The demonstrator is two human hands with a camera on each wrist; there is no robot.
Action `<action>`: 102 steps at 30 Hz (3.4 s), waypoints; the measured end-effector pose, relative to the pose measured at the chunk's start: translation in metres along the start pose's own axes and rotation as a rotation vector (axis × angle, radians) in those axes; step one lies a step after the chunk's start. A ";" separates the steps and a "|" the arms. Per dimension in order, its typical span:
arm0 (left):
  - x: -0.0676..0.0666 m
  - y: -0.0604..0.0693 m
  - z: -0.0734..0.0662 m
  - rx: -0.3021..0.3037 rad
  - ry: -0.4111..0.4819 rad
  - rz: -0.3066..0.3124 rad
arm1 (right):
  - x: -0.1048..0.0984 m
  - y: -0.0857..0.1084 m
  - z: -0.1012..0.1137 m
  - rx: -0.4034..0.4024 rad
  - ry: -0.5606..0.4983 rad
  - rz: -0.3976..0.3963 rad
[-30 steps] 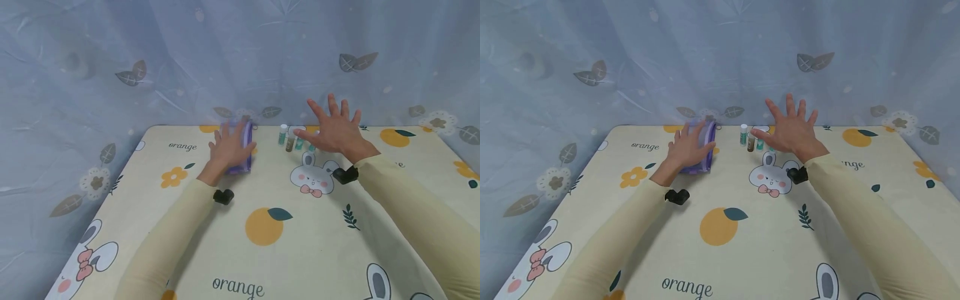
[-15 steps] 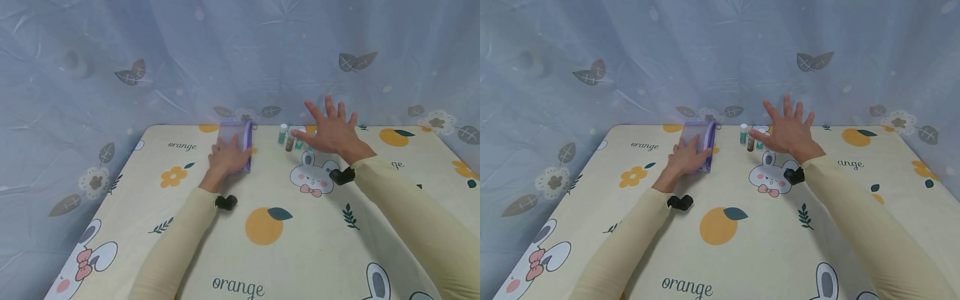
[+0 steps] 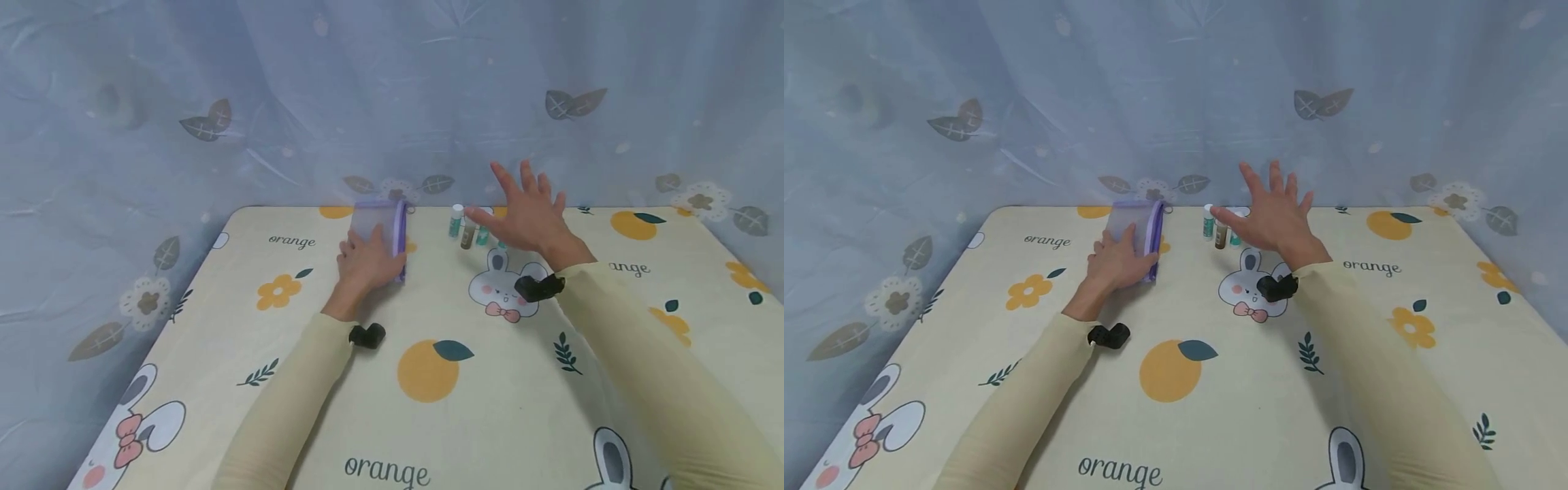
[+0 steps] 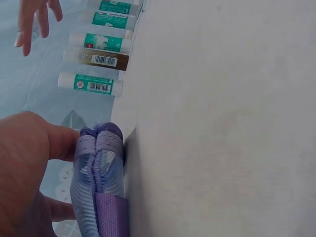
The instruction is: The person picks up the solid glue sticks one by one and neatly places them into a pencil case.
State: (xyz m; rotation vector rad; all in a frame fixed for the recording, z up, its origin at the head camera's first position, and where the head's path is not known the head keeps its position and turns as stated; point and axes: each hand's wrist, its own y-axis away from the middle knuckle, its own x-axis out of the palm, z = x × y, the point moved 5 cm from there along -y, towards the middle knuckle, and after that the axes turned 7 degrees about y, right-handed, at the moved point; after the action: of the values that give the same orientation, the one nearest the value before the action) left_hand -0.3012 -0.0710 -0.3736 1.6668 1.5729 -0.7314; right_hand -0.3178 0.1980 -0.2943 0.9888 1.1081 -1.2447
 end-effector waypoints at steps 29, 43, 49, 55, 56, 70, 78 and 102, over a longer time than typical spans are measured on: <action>0.001 0.000 0.005 0.020 -0.007 -0.037 | -0.001 0.015 0.031 0.257 -0.691 -0.303; -0.003 0.002 0.007 0.016 -0.023 -0.052 | 0.013 0.024 -0.002 0.462 -0.851 -0.532; 0.001 0.001 0.006 0.037 -0.022 -0.045 | 0.018 0.028 -0.019 0.553 -0.880 -0.571; 0.001 0.001 0.002 0.045 -0.023 -0.031 | 0.026 0.029 -0.035 0.597 -0.886 -0.581; 0.000 0.001 0.001 0.045 -0.021 -0.027 | 0.028 0.029 -0.037 0.603 -0.890 -0.580; 0.000 0.003 0.000 0.031 -0.007 -0.009 | 0.053 0.018 -0.055 0.697 -0.897 -0.479; 0.000 0.002 0.000 0.029 0.007 -0.009 | 0.063 0.015 -0.060 0.729 -0.896 -0.453; 0.000 0.001 0.001 0.031 0.011 0.004 | 0.072 0.017 -0.061 0.795 -0.839 -0.397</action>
State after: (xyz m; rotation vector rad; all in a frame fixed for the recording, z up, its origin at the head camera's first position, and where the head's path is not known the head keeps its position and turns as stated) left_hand -0.3002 -0.0720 -0.3743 1.6981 1.5731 -0.7490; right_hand -0.3070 0.2443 -0.3772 0.6578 0.1114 -2.2346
